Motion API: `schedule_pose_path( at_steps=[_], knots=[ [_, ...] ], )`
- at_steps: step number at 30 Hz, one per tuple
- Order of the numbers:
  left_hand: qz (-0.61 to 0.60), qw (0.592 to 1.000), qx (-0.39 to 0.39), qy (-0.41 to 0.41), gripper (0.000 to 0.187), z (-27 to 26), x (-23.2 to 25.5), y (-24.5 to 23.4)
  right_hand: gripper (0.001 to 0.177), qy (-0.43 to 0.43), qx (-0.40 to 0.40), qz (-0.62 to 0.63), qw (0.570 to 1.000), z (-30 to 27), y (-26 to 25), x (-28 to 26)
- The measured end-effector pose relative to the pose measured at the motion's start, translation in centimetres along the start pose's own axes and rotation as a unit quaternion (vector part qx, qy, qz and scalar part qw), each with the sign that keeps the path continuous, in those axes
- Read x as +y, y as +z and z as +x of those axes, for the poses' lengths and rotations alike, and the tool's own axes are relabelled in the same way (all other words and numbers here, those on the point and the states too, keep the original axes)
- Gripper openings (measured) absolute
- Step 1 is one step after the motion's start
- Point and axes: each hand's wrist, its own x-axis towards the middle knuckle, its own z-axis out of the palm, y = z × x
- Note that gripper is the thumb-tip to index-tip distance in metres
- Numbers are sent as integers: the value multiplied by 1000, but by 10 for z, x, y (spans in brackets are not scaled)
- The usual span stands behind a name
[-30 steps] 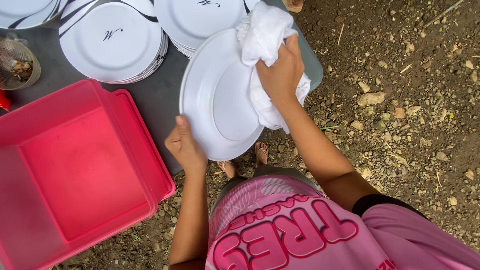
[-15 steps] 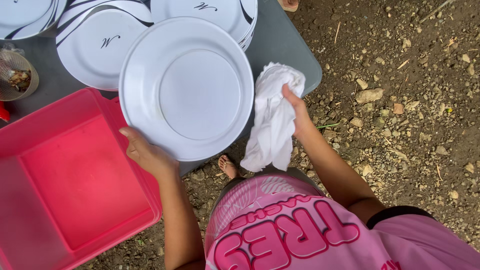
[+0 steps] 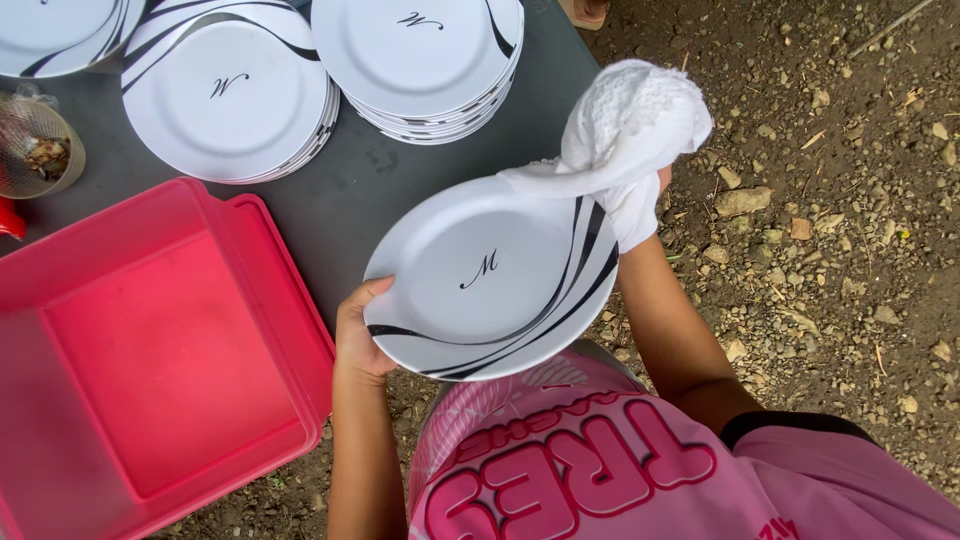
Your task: The person wipes a series of plates with a white cloth. They take a plate from a stack on a table, rub the cloth over both the front and back surfaces, and then place the cleaned plate into a red plastic container or onto another stack.
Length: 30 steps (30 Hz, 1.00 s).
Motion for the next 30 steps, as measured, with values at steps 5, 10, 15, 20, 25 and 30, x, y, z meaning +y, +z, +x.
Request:
schedule_pose_path(
  at_steps=[5,10,15,20,25,30],
  knots=[
    [111,976,45,179,90,-13,5,10,63,-138,35,-207,968,-13,13,-14],
    [288,913,150,248,93,7,-21,27,77,-409,-157,-713,547,-93,56,75],
    [303,892,24,334,73,16,-58,34,66,-260,-230,-699,626,-106,109,110],
    [322,891,15,319,64,7,-74,21,66,-355,-88,-676,640,-50,122,91],
    [352,865,39,354,64,2,-59,1,58,-354,10,-724,591,0,92,59],
    [147,900,119,393,79,8,-1,16,41,-372,44,-609,699,33,40,15]
  ],
)
